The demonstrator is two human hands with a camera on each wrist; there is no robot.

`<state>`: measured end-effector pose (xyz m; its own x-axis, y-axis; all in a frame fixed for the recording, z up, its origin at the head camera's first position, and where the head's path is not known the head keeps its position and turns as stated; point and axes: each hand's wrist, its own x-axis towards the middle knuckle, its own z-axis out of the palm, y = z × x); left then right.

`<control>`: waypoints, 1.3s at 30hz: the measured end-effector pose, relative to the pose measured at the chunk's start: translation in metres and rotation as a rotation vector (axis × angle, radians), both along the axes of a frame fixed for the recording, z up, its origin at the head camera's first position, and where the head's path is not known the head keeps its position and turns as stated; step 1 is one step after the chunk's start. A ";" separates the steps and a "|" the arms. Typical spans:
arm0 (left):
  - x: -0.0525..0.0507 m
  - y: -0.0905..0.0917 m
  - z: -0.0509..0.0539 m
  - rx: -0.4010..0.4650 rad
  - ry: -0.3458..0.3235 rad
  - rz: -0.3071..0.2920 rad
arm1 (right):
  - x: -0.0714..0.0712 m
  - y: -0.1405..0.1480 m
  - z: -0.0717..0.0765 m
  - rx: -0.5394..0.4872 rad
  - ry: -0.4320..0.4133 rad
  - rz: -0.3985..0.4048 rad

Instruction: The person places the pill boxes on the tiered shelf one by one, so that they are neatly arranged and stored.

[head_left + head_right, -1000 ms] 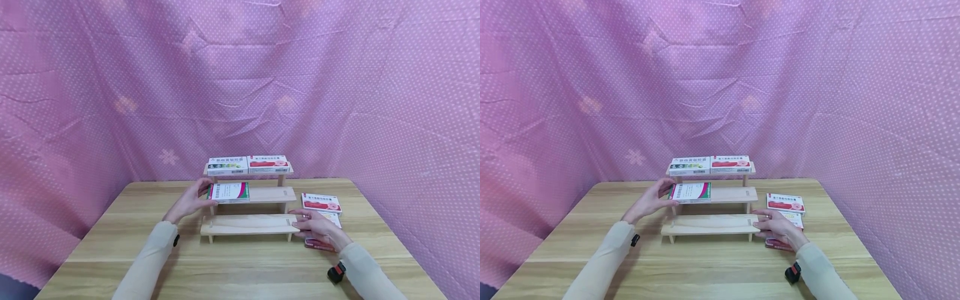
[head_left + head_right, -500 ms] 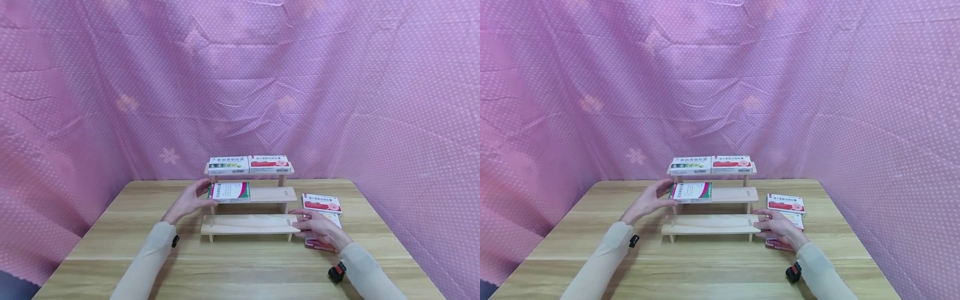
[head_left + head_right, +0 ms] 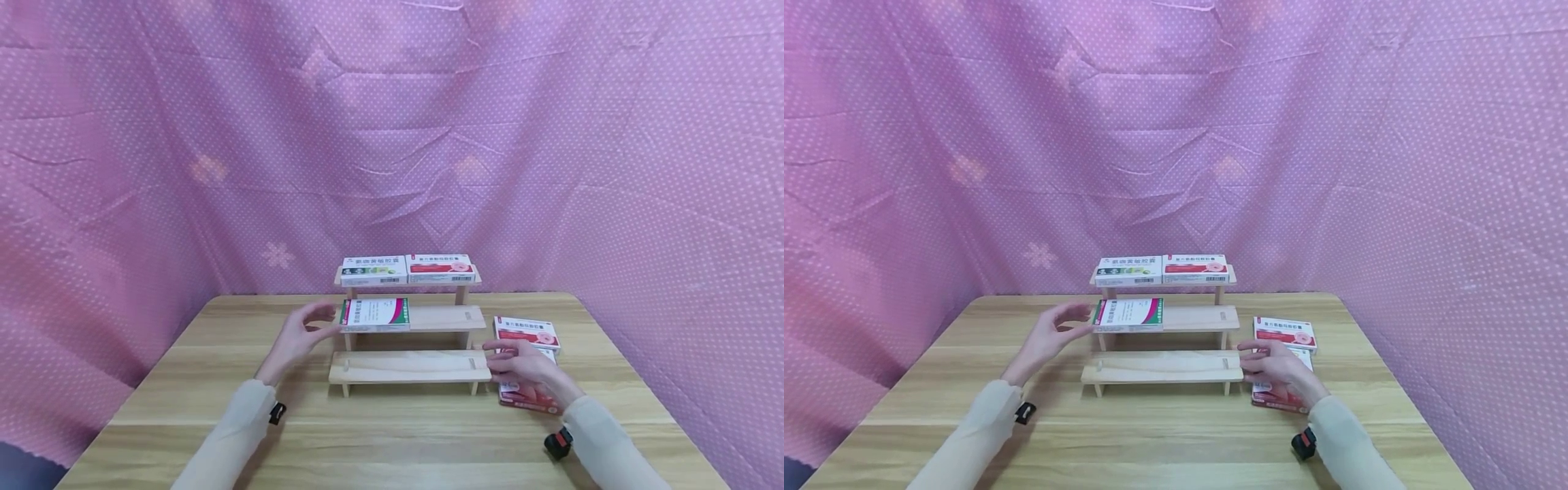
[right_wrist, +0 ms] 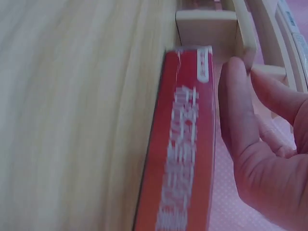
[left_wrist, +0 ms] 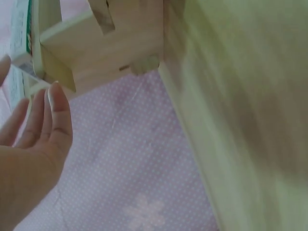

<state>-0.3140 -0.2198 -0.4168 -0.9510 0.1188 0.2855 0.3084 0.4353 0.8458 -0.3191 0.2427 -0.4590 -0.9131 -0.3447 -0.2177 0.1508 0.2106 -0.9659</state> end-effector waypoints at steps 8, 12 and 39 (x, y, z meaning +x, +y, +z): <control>0.014 0.003 -0.008 0.188 -0.141 0.041 | 0.008 0.030 0.000 0.077 0.096 -0.001; 0.019 0.002 -0.015 0.235 -0.185 0.057 | 0.016 0.045 0.000 0.100 0.130 0.030; 0.034 -0.005 -0.047 0.231 -0.446 -0.106 | 0.036 0.098 0.003 0.459 0.242 -0.003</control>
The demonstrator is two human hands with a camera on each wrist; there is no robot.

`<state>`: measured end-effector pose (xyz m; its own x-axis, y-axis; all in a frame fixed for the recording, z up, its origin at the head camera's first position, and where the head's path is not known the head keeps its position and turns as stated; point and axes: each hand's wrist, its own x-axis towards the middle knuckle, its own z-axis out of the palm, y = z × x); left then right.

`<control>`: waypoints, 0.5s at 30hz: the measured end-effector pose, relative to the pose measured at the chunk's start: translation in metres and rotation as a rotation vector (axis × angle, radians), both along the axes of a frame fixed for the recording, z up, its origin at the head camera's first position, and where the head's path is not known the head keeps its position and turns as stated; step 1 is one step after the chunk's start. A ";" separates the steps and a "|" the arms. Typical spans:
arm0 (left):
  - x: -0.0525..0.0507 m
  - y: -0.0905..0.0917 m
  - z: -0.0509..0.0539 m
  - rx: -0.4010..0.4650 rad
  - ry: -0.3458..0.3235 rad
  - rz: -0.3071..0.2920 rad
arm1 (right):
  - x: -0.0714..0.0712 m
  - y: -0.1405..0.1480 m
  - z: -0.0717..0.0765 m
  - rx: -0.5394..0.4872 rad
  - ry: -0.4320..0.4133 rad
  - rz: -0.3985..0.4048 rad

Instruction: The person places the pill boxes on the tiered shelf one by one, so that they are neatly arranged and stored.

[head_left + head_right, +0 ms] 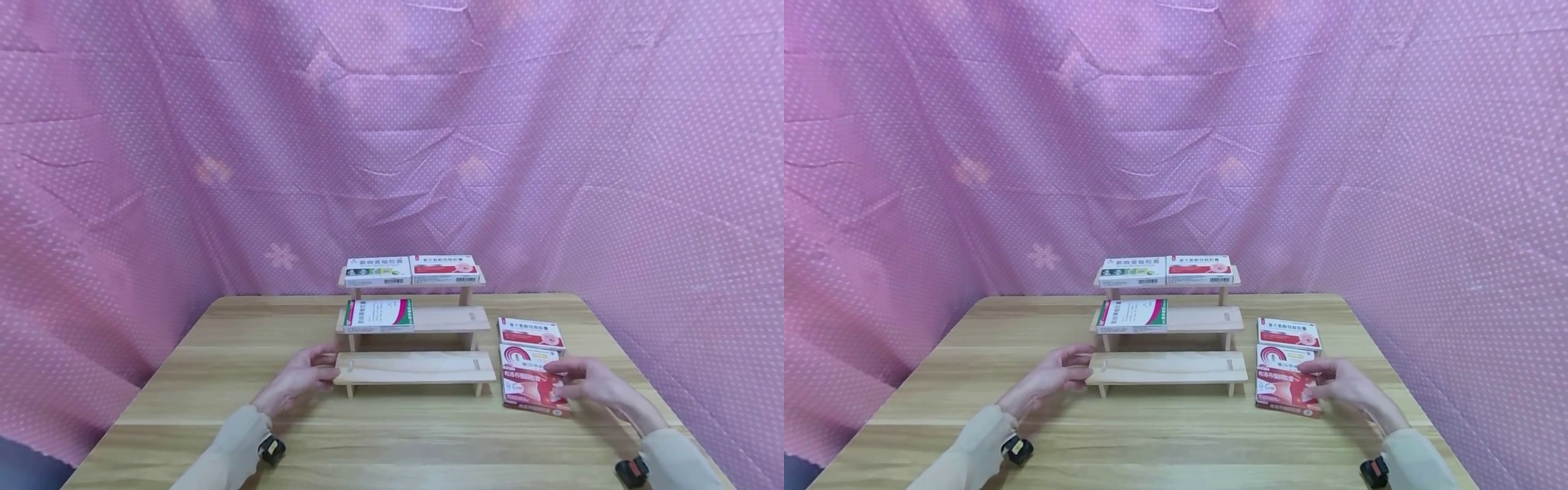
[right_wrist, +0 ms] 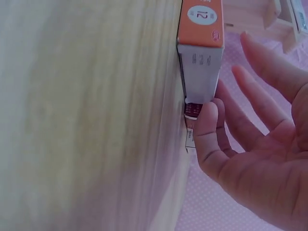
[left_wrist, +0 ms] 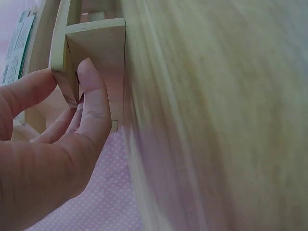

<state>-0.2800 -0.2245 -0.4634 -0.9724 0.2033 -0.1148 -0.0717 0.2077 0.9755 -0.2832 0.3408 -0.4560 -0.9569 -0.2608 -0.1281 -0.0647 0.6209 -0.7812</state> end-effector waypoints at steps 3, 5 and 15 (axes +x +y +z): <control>0.001 0.000 0.001 -0.004 -0.004 -0.005 | 0.000 -0.002 -0.002 0.007 0.004 0.059; 0.001 0.000 0.000 -0.003 -0.009 -0.008 | 0.001 -0.004 -0.003 0.016 0.003 0.105; 0.001 -0.001 0.000 0.012 -0.025 -0.038 | 0.004 -0.006 -0.005 0.106 0.032 0.241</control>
<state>-0.2787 -0.2255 -0.4637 -0.9608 0.2411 -0.1367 -0.0889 0.1991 0.9759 -0.2794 0.3350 -0.4611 -0.8730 -0.4680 -0.1373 -0.2443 0.6633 -0.7074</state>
